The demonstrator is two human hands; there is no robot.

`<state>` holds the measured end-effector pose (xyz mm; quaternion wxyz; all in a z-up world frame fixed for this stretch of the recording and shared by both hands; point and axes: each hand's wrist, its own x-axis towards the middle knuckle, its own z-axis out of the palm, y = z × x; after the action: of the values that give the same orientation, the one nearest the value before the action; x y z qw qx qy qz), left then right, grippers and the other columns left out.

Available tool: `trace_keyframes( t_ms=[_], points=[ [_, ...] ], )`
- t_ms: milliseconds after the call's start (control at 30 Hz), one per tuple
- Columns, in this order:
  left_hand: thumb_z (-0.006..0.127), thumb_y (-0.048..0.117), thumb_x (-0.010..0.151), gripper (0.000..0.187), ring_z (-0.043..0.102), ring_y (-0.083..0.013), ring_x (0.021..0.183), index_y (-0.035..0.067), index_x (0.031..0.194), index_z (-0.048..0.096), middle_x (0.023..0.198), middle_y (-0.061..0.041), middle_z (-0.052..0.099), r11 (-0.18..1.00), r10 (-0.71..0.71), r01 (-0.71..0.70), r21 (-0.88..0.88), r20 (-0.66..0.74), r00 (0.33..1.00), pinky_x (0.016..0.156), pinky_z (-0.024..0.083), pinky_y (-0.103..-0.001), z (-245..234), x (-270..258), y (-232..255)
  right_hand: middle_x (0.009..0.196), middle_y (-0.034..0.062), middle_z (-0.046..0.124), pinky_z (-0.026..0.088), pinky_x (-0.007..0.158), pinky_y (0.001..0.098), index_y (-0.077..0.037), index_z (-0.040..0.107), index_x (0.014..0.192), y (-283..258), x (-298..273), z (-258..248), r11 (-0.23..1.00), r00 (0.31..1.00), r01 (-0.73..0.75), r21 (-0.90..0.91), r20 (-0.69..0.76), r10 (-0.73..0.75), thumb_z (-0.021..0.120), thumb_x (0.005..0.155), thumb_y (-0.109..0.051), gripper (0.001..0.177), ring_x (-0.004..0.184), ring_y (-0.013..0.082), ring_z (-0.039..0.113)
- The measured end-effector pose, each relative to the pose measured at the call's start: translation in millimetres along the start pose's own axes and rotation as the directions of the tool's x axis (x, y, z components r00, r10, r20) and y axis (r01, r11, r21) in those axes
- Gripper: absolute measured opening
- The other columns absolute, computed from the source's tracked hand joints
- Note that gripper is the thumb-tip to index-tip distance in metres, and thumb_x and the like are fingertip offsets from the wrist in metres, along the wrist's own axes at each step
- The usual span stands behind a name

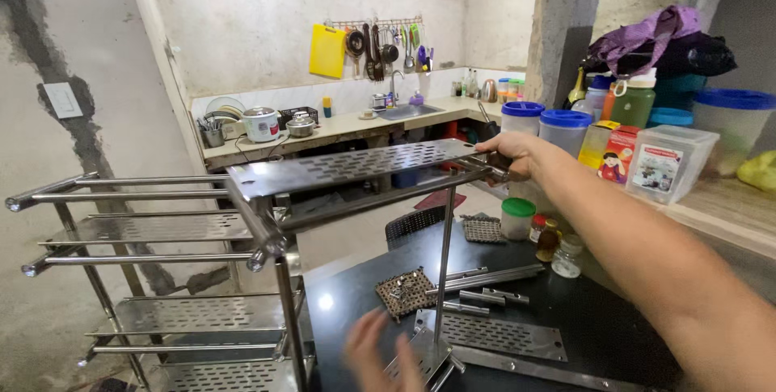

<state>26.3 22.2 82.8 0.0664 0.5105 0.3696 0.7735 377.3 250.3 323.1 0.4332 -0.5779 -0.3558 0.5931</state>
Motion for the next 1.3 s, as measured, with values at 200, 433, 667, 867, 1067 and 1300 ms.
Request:
trace_keyframes(
  t_ms=[200,433,667,867,1067,1300],
  points=[
    [0.06,0.004,0.089,0.043,0.053,-0.0373,0.131,0.001,0.132,0.06,0.136,-0.02,0.059,0.981,-0.102,0.159,-0.113,0.395,0.913,0.111,0.039,-0.043,133.1,60.9,7.4,0.093,0.0134,0.073,0.057,0.062,0.0523,-0.005,0.062,0.105,-7.8,-13.6,21.7,0.999,0.994,0.026,0.044,0.108,-0.031,0.057,0.099,-0.024,0.021,0.076,0.028,0.073],
    [0.058,0.006,0.097,0.024,0.075,-0.031,0.092,0.003,0.119,0.068,0.103,-0.018,0.075,0.942,-0.201,0.297,-0.156,0.449,0.871,0.08,0.057,-0.039,243.7,105.6,-11.7,0.087,0.0143,0.072,0.057,0.058,0.0468,-0.003,0.063,0.103,-4.3,-19.1,31.1,0.997,0.988,-0.005,0.082,0.152,-0.007,0.061,0.098,-0.024,0.021,0.072,0.028,0.07],
    [0.052,0.027,0.106,0.026,0.072,-0.0194,0.077,0.006,0.108,0.067,0.091,-0.01,0.074,0.934,-0.108,0.234,-0.272,0.408,0.906,0.068,0.059,-0.034,259.9,99.7,-36.0,0.08,0.0115,0.068,0.053,0.052,0.0471,-0.007,0.065,0.097,8.8,-28.2,32.5,0.983,0.981,0.167,-0.076,0.108,-0.159,0.064,0.094,-0.021,0.015,0.064,0.0271,0.069],
    [0.052,0.051,0.105,0.052,0.062,-0.0155,0.078,0.001,0.103,0.068,0.088,-0.006,0.066,0.873,0.004,0.158,-0.461,0.33,0.944,0.065,0.051,-0.031,263.2,99.1,-51.3,0.084,0.0108,0.07,0.062,0.064,0.0411,0.001,0.066,0.102,16.1,-25.0,36.9,0.952,0.943,0.307,-0.021,0.141,-0.301,0.071,0.096,-0.011,0.014,0.069,0.0222,0.071],
    [0.058,0.048,0.102,0.049,0.057,-0.0143,0.078,0.001,0.114,0.062,0.094,-0.004,0.06,0.611,-0.051,0.38,-0.694,0.444,0.894,0.068,0.056,-0.035,272.8,98.9,-58.4,0.079,0.0136,0.07,0.055,0.05,0.0472,-0.005,0.064,0.102,12.1,-41.8,48.3,0.971,0.976,0.213,-0.108,0.072,-0.206,0.067,0.092,-0.018,0.018,0.064,0.0276,0.073],
    [0.071,0.013,0.095,0.021,0.068,-0.021,0.09,0.006,0.115,0.072,0.106,-0.008,0.07,0.971,0.157,-0.088,-0.222,0.313,0.937,0.074,0.059,-0.034,268.5,101.6,-59.7,0.075,0.0132,0.067,0.053,0.045,0.0462,-0.004,0.064,0.104,16.6,-50.8,53.8,0.943,0.957,0.291,-0.162,0.055,-0.286,0.069,0.092,-0.019,0.02,0.058,0.0264,0.069]
  ],
)
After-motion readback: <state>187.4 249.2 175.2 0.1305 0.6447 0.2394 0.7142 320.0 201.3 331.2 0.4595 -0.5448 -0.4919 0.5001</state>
